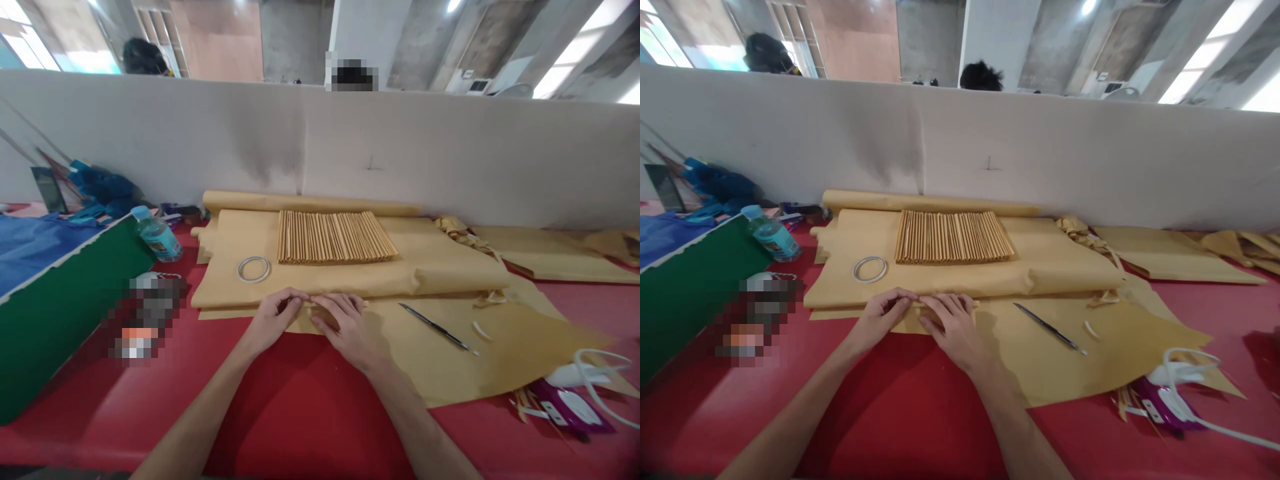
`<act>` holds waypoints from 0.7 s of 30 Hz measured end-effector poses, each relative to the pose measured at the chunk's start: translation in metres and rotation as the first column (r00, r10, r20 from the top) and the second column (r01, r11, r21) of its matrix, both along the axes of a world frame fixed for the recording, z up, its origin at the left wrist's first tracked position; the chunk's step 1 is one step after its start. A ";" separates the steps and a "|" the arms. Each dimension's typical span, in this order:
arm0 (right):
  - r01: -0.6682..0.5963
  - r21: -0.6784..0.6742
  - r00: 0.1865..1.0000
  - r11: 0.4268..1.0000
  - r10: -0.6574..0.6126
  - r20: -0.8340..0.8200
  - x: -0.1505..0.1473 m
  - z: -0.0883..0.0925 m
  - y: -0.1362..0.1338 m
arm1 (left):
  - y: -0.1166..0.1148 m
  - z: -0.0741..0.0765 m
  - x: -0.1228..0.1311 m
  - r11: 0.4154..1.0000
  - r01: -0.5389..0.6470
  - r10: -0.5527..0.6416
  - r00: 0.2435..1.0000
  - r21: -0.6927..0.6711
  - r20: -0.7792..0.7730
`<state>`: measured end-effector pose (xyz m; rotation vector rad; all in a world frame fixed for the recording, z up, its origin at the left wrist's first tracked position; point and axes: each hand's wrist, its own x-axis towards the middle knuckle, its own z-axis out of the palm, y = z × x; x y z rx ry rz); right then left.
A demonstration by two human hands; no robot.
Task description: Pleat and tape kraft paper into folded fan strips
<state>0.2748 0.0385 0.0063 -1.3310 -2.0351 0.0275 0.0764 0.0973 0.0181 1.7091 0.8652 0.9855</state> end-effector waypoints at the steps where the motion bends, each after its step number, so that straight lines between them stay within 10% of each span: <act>1: 0.002 0.003 1.000 1.000 -0.002 0.012 0.000 0.000 0.000 | 0.000 0.000 0.000 1.000 0.008 -0.008 1.000 -0.013 0.010; 21: -0.008 -0.101 1.000 0.995 0.010 0.013 0.003 0.003 0.003 | 0.000 -0.009 0.000 0.999 0.053 -0.054 0.997 -0.011 -0.058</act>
